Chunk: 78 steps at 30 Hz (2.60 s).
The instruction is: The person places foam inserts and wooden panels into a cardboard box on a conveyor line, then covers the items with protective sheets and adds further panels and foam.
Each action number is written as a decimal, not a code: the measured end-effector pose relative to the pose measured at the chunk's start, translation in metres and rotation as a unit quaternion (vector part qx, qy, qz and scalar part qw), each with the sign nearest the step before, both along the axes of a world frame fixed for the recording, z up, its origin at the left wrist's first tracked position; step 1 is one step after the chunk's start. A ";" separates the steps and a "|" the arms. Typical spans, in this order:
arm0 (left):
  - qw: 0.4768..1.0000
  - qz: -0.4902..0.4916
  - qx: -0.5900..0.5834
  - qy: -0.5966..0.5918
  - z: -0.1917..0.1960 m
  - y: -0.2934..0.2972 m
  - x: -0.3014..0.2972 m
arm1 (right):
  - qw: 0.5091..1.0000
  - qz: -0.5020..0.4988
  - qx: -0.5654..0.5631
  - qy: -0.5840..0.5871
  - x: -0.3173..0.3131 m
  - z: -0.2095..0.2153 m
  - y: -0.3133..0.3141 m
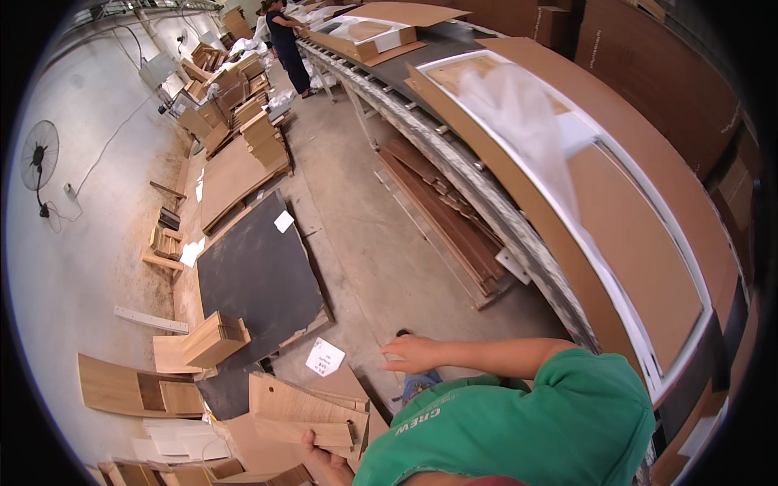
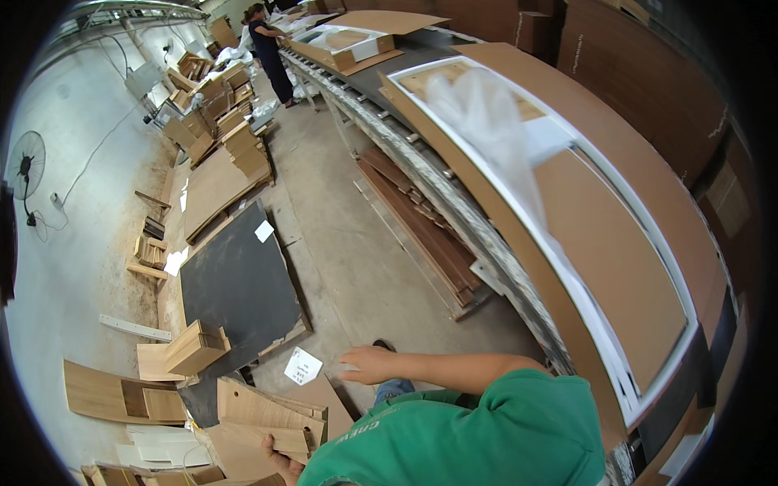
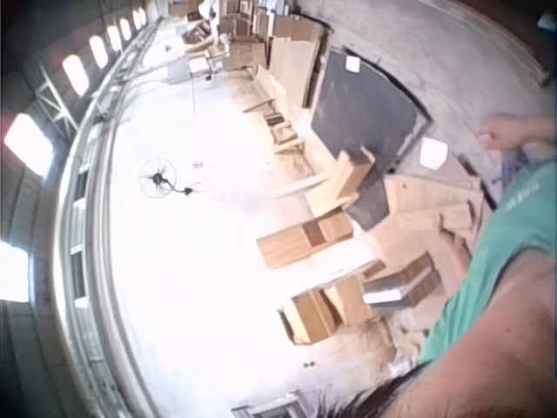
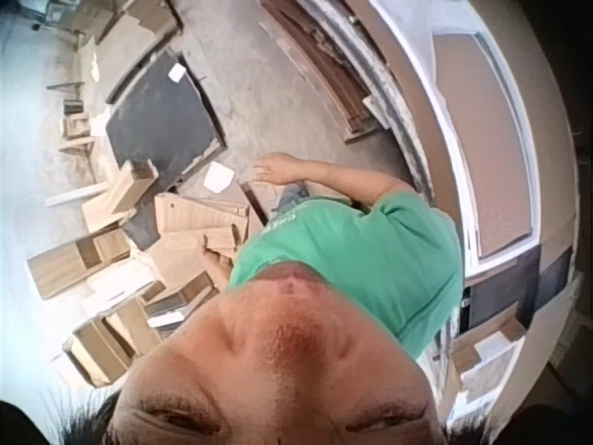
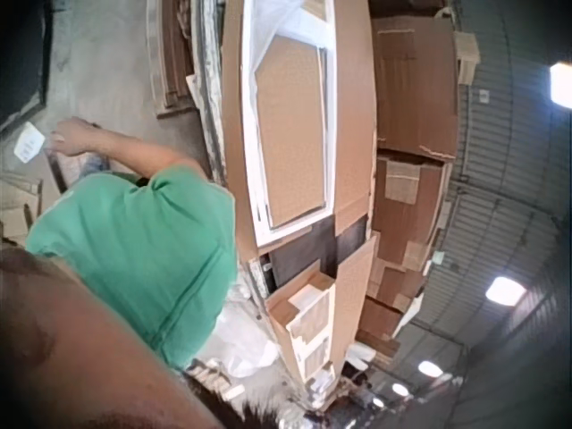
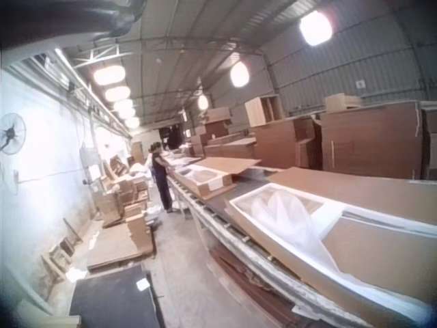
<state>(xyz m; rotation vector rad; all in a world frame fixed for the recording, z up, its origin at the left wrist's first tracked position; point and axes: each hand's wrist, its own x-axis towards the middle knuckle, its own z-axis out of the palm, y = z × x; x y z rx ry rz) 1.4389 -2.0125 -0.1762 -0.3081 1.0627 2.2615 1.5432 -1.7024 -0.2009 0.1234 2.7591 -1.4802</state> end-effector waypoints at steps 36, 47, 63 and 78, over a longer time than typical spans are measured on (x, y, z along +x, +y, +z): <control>0.997 -0.010 -0.047 -0.065 -0.033 0.660 -0.823 | 0.992 -0.090 -0.069 -0.051 -0.752 -0.015 0.716; 0.951 -0.298 0.080 -0.005 0.016 1.017 -1.065 | 0.963 -0.208 -0.167 0.031 -0.972 0.066 0.930; 0.854 -0.508 0.023 0.111 0.146 1.524 -1.255 | 0.885 -0.322 -0.259 0.215 -1.143 0.146 1.305; 0.577 -0.763 0.051 0.288 0.173 2.043 -1.309 | 0.662 -0.679 -0.255 0.192 -1.223 0.165 1.641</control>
